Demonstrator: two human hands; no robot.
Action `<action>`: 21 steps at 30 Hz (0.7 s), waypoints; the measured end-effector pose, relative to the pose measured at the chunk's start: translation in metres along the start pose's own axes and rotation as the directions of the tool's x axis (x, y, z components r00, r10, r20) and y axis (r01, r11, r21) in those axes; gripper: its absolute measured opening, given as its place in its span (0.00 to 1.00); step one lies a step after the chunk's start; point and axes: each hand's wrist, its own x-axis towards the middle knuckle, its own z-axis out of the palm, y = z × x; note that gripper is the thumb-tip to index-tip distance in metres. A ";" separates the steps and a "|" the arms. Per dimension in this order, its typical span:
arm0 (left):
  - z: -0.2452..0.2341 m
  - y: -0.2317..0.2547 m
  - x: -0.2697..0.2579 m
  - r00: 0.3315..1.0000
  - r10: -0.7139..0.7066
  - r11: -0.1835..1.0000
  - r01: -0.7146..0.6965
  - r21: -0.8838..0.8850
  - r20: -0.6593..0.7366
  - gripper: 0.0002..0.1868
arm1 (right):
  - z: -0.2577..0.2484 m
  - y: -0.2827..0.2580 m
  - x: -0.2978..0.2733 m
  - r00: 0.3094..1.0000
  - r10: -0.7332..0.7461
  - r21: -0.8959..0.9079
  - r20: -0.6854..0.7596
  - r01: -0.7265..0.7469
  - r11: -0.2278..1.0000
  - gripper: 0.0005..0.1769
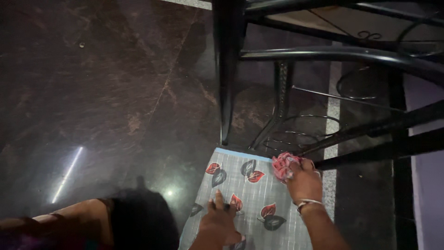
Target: The person wipes the metal frame of a chair with a patterned cloth. They clean the legs, the backrest, and the seat area of the chair, which is positioned next to a glass dining table.
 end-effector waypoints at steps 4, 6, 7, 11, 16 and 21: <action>0.008 0.000 0.007 1.000 -0.005 1.000 0.005 0.011 -0.004 0.60 | 0.007 -0.037 0.002 0.985 -0.104 0.262 0.139 0.065 0.963 0.22; 0.013 0.000 0.019 1.000 -0.003 1.000 0.003 0.000 0.018 0.61 | 0.020 -0.067 0.005 0.962 -0.273 0.305 -0.005 0.261 0.916 0.29; 0.020 -0.003 0.024 0.999 -0.006 1.000 0.006 -0.005 0.032 0.61 | 0.028 -0.083 0.004 0.919 -0.385 0.274 -0.085 0.393 0.878 0.32; 0.027 -0.013 0.042 0.964 0.243 0.954 -0.218 0.205 -0.107 0.61 | 0.049 -0.098 0.009 0.855 -0.516 0.063 0.049 0.513 0.856 0.25; 0.020 -0.013 0.036 0.997 0.066 0.995 -0.068 -0.070 -0.037 0.68 | 0.044 -0.060 0.006 0.965 -0.130 -0.028 0.226 0.140 0.990 0.26; 0.020 -0.007 0.048 0.991 0.135 0.981 -0.134 0.141 0.006 0.65 | 0.014 -0.062 0.000 0.989 0.103 -0.041 0.103 -0.099 0.994 0.28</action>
